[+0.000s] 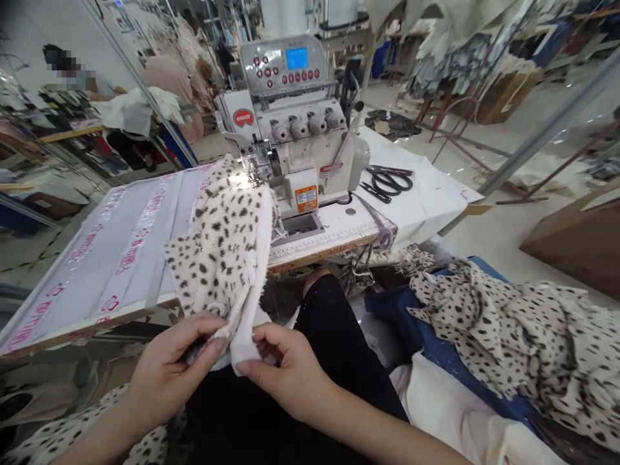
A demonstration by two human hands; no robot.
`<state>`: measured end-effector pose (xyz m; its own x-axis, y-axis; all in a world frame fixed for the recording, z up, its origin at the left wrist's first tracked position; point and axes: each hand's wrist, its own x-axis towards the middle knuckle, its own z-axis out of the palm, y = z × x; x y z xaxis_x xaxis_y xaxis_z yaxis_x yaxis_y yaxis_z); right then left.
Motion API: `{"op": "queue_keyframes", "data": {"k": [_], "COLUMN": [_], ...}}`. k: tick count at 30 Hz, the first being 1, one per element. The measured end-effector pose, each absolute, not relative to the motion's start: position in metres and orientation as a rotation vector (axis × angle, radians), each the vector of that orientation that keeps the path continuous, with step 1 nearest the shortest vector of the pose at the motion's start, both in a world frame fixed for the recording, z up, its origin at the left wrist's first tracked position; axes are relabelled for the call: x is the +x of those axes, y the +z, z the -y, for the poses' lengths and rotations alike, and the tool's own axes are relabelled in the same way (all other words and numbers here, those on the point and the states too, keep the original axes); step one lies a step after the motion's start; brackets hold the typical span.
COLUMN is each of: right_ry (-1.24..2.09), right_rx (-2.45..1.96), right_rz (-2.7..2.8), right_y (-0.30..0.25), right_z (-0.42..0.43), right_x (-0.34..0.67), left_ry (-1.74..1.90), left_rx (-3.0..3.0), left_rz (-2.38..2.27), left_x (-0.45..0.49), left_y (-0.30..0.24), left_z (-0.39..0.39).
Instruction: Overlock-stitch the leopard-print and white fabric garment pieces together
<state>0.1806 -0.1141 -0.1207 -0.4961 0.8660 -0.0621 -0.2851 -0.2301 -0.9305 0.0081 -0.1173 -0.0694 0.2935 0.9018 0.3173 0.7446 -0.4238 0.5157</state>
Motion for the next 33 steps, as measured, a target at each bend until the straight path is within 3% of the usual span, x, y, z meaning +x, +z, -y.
{"op": "queue_keyframes", "data": {"k": [7, 20, 33], "right_ry": [2.171, 1.845, 1.953], "right_rx": [-0.658, -0.845, -0.766], "right_rz": [0.842, 0.961, 0.686], "right_y": [-0.133, -0.155, -0.178], "right_z": [0.119, 0.134, 0.145], "right_x": [0.187, 0.196, 0.204], "left_ry": [0.859, 0.82, 0.801], "left_rx": [2.229, 2.114, 1.954], "left_rz": [-1.605, -1.772, -1.863], "left_x": [0.005, -0.006, -0.019], "left_y": [-0.078, -0.09, -0.1], "left_z": [0.118, 0.123, 0.127]}}
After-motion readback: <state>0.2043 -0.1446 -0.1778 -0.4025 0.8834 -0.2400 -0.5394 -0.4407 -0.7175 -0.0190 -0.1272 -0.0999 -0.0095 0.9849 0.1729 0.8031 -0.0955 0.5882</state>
